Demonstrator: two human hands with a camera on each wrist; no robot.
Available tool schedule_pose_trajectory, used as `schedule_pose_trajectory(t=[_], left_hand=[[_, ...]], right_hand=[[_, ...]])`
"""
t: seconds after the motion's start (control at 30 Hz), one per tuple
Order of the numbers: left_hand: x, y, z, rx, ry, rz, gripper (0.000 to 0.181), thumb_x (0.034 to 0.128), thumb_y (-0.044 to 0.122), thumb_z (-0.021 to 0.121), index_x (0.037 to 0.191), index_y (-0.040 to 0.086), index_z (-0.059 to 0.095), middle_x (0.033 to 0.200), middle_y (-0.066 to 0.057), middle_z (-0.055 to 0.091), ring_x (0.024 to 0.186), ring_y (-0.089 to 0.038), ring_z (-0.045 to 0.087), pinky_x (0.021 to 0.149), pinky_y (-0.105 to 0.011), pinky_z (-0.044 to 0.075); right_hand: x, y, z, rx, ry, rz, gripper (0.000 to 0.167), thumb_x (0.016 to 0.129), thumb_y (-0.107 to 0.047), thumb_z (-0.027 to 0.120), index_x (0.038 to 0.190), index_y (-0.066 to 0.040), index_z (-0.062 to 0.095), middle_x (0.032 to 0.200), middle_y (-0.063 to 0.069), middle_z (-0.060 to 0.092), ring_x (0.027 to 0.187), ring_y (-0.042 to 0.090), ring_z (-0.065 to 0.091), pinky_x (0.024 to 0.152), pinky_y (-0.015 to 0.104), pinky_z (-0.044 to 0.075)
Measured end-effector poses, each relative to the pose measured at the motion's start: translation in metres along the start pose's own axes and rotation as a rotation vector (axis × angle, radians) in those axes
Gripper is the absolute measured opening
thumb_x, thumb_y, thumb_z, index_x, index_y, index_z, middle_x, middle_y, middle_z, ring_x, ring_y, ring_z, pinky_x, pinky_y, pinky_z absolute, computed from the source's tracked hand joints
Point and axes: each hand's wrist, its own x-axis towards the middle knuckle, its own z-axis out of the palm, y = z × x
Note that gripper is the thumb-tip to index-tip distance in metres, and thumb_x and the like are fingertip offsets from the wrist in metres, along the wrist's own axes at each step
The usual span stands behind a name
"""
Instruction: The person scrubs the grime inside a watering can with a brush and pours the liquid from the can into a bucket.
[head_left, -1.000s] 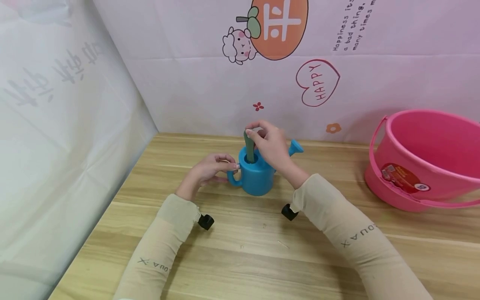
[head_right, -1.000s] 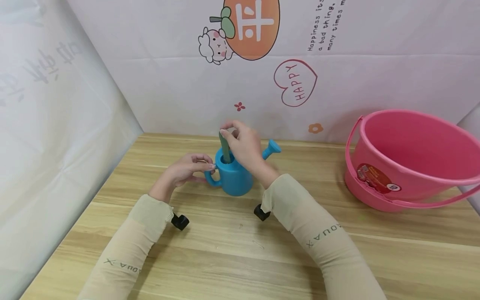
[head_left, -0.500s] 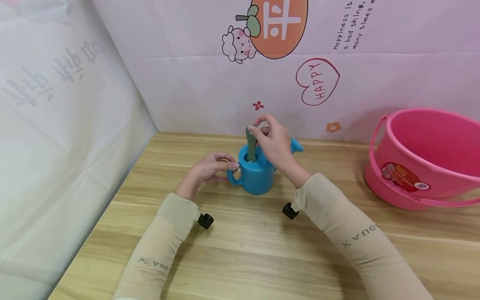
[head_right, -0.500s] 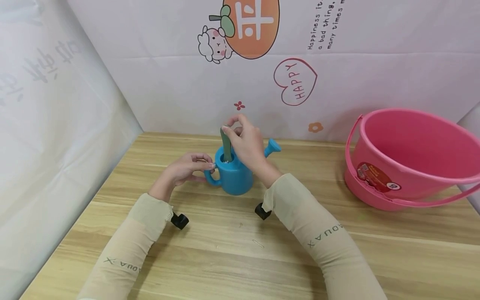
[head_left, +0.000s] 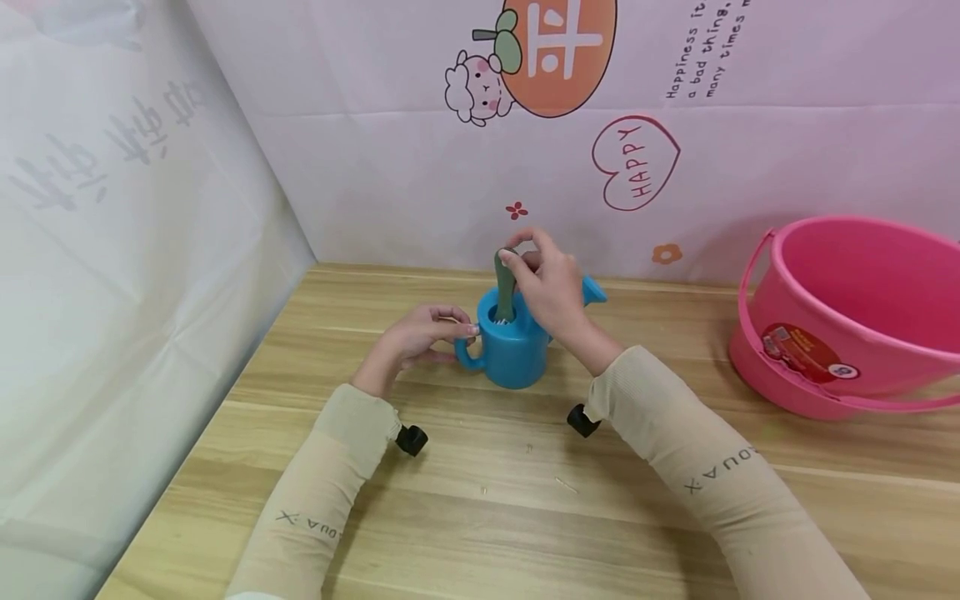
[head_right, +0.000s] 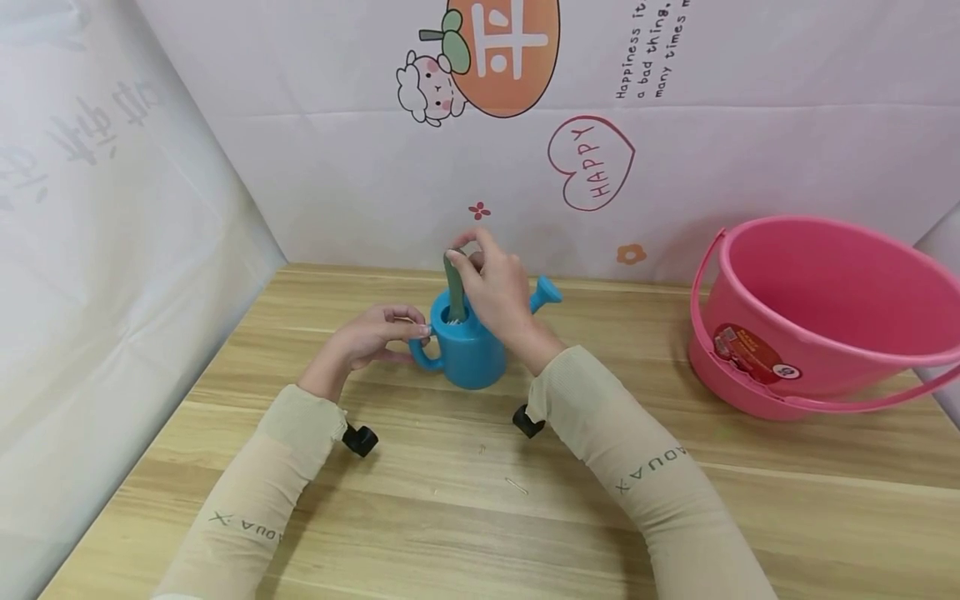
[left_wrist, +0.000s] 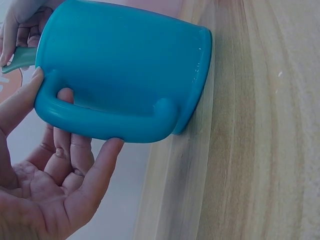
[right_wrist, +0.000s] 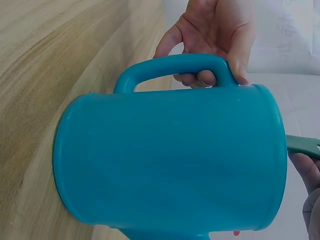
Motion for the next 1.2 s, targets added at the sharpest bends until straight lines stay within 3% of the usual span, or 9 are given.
schedule_pose_trajectory(t=[0.17, 0.57, 0.77, 0.93, 1.13, 1.2], left_hand=[[0.0007, -0.0002, 0.0002, 0.007, -0.005, 0.004, 0.012, 0.1006, 0.019, 0.067, 0.100, 0.008, 0.065, 0.100, -0.008, 0.064, 0.109, -0.029, 0.060, 0.098, -0.055, 0.052], [0.0042, -0.0021, -0.0011, 0.019, -0.012, 0.009, 0.013, 0.1006, 0.020, 0.067, 0.102, 0.007, 0.063, 0.103, -0.009, 0.064, 0.108, -0.026, 0.060, 0.097, -0.052, 0.053], [0.0033, -0.0021, -0.0004, 0.018, -0.001, 0.006, 0.013, 0.1007, 0.020, 0.067, 0.102, 0.007, 0.063, 0.102, -0.009, 0.065, 0.109, -0.027, 0.060, 0.098, -0.053, 0.052], [0.0020, -0.0011, 0.0003, 0.012, 0.001, 0.002, 0.014, 0.1006, 0.019, 0.068, 0.103, 0.007, 0.064, 0.102, -0.009, 0.065, 0.109, -0.028, 0.061, 0.098, -0.054, 0.052], [0.0015, -0.0006, -0.0001, 0.019, -0.001, 0.006, 0.013, 0.1015, 0.019, 0.066, 0.102, 0.006, 0.064, 0.104, -0.009, 0.064, 0.109, -0.028, 0.060, 0.097, -0.054, 0.052], [0.0015, -0.0004, 0.0001, 0.019, -0.005, 0.007, 0.013, 0.1016, 0.019, 0.066, 0.102, 0.006, 0.064, 0.104, -0.009, 0.064, 0.109, -0.028, 0.060, 0.098, -0.054, 0.052]], right_hand=[[0.0009, 0.0001, 0.0011, -0.004, 0.008, -0.015, 0.018, 0.103, -0.017, 0.065, 0.113, -0.003, 0.061, 0.064, 0.012, 0.065, 0.059, 0.027, 0.062, 0.049, 0.026, 0.038], [0.0029, -0.0008, 0.0000, -0.009, -0.023, -0.014, 0.021, 0.104, -0.016, 0.062, 0.117, -0.003, 0.072, 0.079, 0.012, 0.072, 0.065, 0.025, 0.065, 0.062, 0.034, 0.052], [0.0015, 0.0003, -0.0010, -0.011, -0.065, 0.029, 0.021, 0.105, -0.019, 0.061, 0.116, -0.002, 0.068, 0.078, 0.011, 0.071, 0.066, 0.025, 0.062, 0.062, 0.032, 0.048], [0.0022, -0.0004, -0.0036, 0.058, -0.029, 0.075, 0.020, 0.106, -0.019, 0.060, 0.116, -0.001, 0.062, 0.089, 0.014, 0.073, 0.073, 0.033, 0.066, 0.068, 0.034, 0.053], [-0.0043, 0.0039, -0.0010, 0.012, -0.112, 0.099, 0.021, 0.106, -0.020, 0.059, 0.116, -0.001, 0.062, 0.074, 0.012, 0.067, 0.067, 0.027, 0.062, 0.060, 0.032, 0.047], [-0.0044, 0.0029, -0.0017, 0.030, -0.095, 0.103, 0.021, 0.107, -0.020, 0.058, 0.117, -0.002, 0.062, 0.075, 0.012, 0.067, 0.068, 0.027, 0.061, 0.061, 0.032, 0.047]])
